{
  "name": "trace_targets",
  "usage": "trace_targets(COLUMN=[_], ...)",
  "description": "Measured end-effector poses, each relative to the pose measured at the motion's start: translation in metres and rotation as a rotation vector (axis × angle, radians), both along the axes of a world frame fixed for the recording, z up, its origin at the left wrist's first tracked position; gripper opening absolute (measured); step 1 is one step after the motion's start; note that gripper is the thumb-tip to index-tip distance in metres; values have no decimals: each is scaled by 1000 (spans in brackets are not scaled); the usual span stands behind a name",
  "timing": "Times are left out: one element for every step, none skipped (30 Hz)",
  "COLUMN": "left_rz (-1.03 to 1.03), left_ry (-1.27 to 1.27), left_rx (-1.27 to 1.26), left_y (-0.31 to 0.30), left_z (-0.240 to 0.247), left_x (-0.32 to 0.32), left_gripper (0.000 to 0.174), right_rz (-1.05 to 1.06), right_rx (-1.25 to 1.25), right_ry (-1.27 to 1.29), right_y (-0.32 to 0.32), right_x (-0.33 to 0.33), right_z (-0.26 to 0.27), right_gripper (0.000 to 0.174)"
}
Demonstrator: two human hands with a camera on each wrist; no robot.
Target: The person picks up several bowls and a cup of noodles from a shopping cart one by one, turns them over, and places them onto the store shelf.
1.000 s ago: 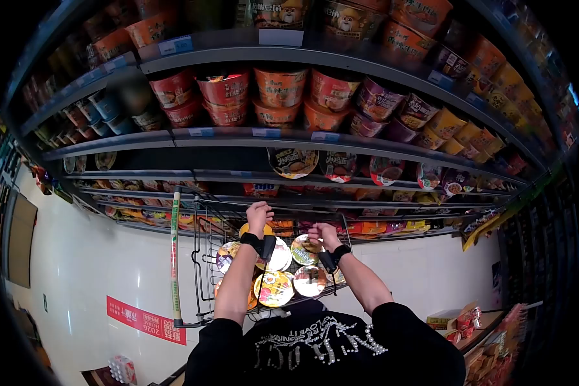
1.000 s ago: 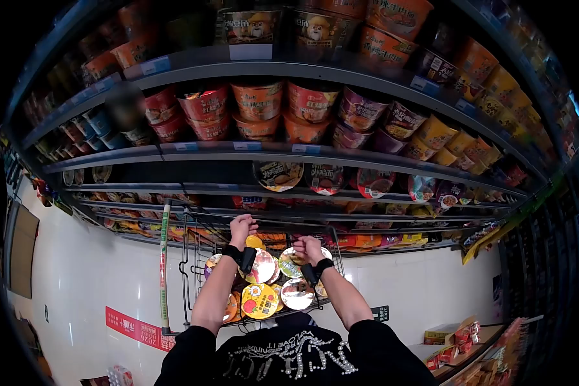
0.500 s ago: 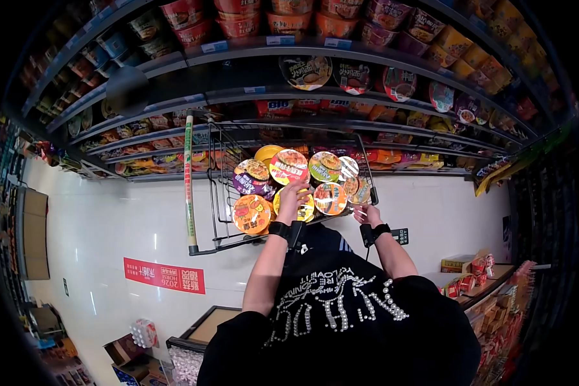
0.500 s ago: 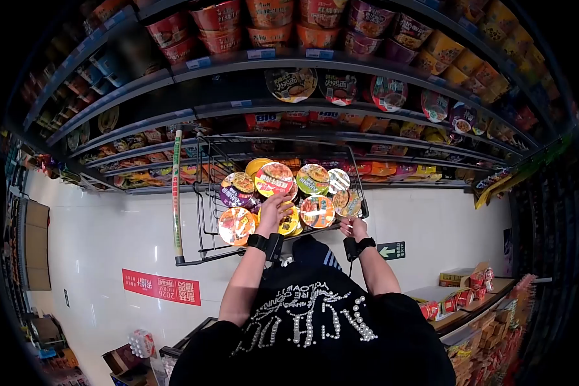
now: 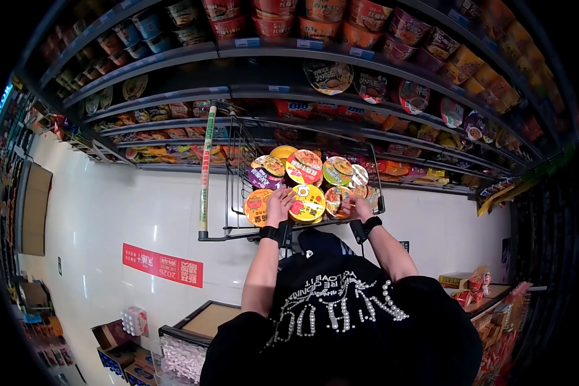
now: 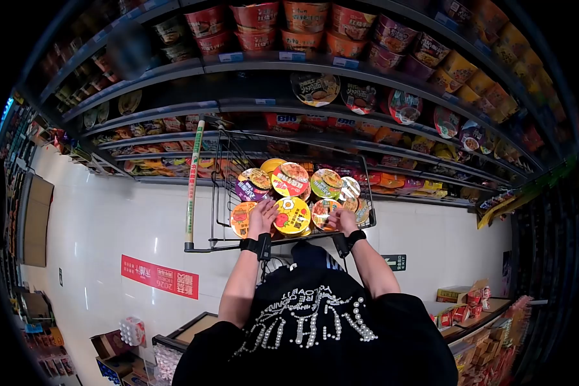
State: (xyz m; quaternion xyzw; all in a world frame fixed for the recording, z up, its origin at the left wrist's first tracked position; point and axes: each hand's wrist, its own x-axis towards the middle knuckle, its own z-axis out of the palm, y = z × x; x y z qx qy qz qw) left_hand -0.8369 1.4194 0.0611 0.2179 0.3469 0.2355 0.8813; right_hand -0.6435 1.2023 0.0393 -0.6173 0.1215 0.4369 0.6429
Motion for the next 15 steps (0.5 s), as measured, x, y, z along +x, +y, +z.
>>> trace_targets(left_rz=[40,60,85,107,130,154,178,196,199,223,248,259,274,299,267], left_ry=[-1,-8,17,20,23,38,55,55,57,53,52,75,101,117,136], left_rx=[-13,-8,-36,-33,-30,-21,-12,-12,-2,-7,-10,-14,-18,-1,18], left_y=[7,16,24,31,38,46,56,64,78,89,99,110,119,128,138], left_z=[2,-10,1,2,-1,1,3,8,3,-4,-3,2,6,2,1], left_x=[-4,-7,-10,-13,-17,-17,-18,-19,-18,-20,-21,-23,-27,-30,-34], left_gripper=[34,35,35,37,39,39,40,40,39,39,39,39,38,36,33], right_rz=[13,42,-12,6,25,7,51,80,104,171,190,219,253,294,313], right_rx=[42,106,50,72,95,68,132,113,93,102,104,119,134,153,161], right_ry=[12,17,-39,-83,-128,-143,-149,-177,-206,-269,-279,-281,-280,-269,-245], right_y=[11,22,38,51,63,77,87,101,117,131,147,163,176,192,207], right_x=[4,3,-4,-1,3,2,9,8,8,13,14,14,15,21,24], right_z=[4,19,40,44,47,60,57,68,80,79,85,94,102,93,89], right_gripper=[21,14,16,20,25,30,28,28,27,25,23,21,19,19,18])
